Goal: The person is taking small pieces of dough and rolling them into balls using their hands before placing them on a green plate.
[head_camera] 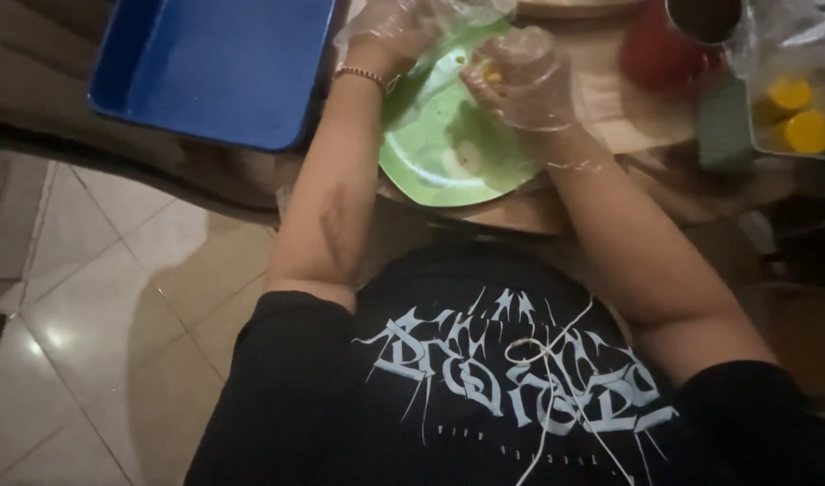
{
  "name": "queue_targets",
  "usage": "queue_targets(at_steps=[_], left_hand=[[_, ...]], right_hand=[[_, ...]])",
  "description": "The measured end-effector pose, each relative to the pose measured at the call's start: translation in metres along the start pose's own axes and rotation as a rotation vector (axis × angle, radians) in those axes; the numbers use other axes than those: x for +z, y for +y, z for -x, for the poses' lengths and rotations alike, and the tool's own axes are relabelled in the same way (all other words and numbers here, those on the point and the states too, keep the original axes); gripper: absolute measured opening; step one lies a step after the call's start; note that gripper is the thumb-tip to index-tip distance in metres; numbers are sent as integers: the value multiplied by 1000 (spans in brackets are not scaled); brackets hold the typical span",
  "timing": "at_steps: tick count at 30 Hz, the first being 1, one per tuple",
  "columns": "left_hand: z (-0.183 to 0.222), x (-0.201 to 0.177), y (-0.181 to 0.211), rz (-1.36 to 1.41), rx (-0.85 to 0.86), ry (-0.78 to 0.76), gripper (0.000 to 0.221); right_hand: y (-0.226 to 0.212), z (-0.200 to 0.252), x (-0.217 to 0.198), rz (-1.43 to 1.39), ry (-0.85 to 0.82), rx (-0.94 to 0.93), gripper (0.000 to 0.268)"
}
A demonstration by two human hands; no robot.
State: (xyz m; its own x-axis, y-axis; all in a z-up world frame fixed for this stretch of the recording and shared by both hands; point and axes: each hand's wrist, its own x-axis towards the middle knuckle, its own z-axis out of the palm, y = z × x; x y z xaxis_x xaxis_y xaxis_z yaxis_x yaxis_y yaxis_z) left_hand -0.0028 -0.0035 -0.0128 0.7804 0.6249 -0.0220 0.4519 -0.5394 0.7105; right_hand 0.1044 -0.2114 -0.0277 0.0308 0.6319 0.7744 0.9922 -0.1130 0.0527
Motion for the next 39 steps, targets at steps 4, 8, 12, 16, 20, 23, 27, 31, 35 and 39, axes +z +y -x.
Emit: queue_targets(at_steps=[4,8,12,16,20,23,27,31,35,39], left_hand=[[-23,14,-17,-202,175,66,10],[-20,14,-17,-103,148,37,13],[-7,7,-8,-92,146,-8,10],[0,-1,2,-69,106,-45,9],[4,0,-2,-57,96,22,14],[-32,23,-39,-139,266,113,21],[26,-18,26,52,-80,-106,9],[16,-11,17,0,-14,-98,10],[-7,5,-12,-81,127,-19,14],[-4,3,-8,-86,145,7,18]], right_hand=[[-9,-21,-21,-468,18,-116,16],[-40,-41,-61,-434,-291,286,11],[-39,-33,-60,-181,-512,278,14],[-25,-20,-41,64,-610,174,36],[-35,-29,-47,102,-589,96,38],[-26,-21,-36,0,-500,81,40],[-43,-32,-49,36,-507,-32,35],[-41,-32,-47,58,-570,-25,30],[-62,-46,-60,-8,-788,166,29],[-61,-35,-48,-28,-755,273,26]])
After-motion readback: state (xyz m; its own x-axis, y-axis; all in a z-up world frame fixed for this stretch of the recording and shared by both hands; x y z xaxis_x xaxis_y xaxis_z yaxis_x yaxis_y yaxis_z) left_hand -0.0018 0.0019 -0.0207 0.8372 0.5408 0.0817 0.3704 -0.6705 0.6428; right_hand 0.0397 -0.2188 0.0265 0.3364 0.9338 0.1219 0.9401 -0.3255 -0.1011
